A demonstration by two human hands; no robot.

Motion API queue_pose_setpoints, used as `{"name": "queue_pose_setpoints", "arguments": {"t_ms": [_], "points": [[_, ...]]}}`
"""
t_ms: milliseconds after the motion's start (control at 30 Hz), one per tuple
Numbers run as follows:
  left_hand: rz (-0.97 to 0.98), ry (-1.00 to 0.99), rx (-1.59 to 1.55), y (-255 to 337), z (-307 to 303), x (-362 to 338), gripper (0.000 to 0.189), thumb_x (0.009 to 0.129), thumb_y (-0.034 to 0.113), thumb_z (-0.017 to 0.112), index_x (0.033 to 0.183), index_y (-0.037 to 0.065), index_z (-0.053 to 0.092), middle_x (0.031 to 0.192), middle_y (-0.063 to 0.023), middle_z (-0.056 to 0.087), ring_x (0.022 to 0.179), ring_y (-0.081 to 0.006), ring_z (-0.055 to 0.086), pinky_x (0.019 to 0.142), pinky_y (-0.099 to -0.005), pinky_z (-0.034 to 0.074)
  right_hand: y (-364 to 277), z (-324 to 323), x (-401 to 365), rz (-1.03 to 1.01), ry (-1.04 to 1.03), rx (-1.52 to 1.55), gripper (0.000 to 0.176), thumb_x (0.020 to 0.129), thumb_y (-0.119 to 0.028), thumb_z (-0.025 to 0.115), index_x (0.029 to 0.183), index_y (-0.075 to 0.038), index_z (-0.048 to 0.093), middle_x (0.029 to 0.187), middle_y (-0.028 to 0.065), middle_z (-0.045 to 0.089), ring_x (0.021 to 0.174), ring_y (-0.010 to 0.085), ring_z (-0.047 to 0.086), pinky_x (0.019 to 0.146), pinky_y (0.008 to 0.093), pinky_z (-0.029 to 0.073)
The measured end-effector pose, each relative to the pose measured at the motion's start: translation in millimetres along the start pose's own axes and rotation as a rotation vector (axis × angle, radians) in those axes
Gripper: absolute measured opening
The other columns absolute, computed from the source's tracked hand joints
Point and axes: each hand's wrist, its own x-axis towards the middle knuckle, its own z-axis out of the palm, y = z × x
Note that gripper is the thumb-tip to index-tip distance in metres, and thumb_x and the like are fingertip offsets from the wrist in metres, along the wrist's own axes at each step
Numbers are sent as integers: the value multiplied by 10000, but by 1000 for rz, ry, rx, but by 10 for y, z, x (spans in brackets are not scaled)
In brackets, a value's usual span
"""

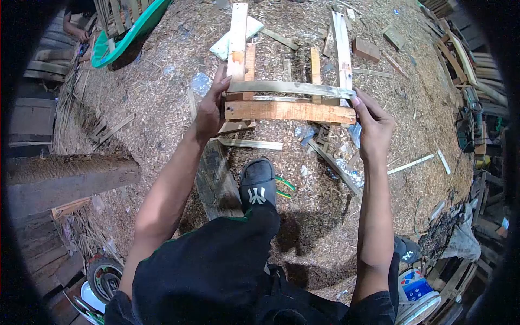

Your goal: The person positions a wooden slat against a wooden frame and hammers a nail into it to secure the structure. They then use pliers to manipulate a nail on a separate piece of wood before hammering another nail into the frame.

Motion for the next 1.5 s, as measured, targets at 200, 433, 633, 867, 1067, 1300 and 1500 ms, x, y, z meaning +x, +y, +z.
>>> {"name": "queue_pose_setpoints", "arguments": {"t_ms": [200,433,633,867,1067,1300,1500], "points": [[15,6,-14,-1,21,26,548,1049,296,363,1535,72,244,1405,-137,492,1257,-233,551,1052,-399,482,23,-8,54,26,-13,-10,246,892,-73,753,1120,22,746,1122,137,733,1020,158,665,921,281,508],[-14,8,44,15,-2,41,606,1045,290,368,1564,54,160,1428,-152,483,1273,-241,550,1056,-401,479,18,-80,114,77,-81,37,267,892,-68,760,1134,40,731,1060,121,740,921,127,676,832,257,529],[8,-26,28,4,-45,72,674,1046,291,381,1598,40,88,1490,-171,440,1309,-265,529,1084,-413,457,12,-75,162,104,-83,65,255,894,-52,755,1129,43,728,1029,120,741,899,127,682,806,250,542],[162,-139,103,-76,-121,1,576,1087,270,349,1575,22,172,1523,-174,414,1367,-263,469,1132,-394,404,-37,-5,85,130,-48,117,286,917,-60,733,1183,41,702,1058,133,731,921,139,684,808,250,556],[0,-30,-17,63,1,-37,551,1099,268,324,1582,40,189,1542,-142,407,1392,-239,448,1148,-396,386,33,-16,75,165,-25,243,284,936,-66,707,1200,37,694,1085,136,723,930,150,688,820,260,565],[-47,49,-3,70,66,-14,582,1060,330,345,1563,75,201,1431,-128,470,1313,-212,499,1106,-378,417,26,-20,75,189,-25,237,293,933,-70,709,1207,32,693,1090,132,720,942,150,685,831,273,566],[146,18,-21,33,145,31,515,1061,245,357,1538,92,236,1452,-162,434,1333,-214,465,1090,-379,430,131,-45,91,202,11,277,303,935,-86,715,1212,35,691,1091,132,720,952,147,678,848,274,552]]}}
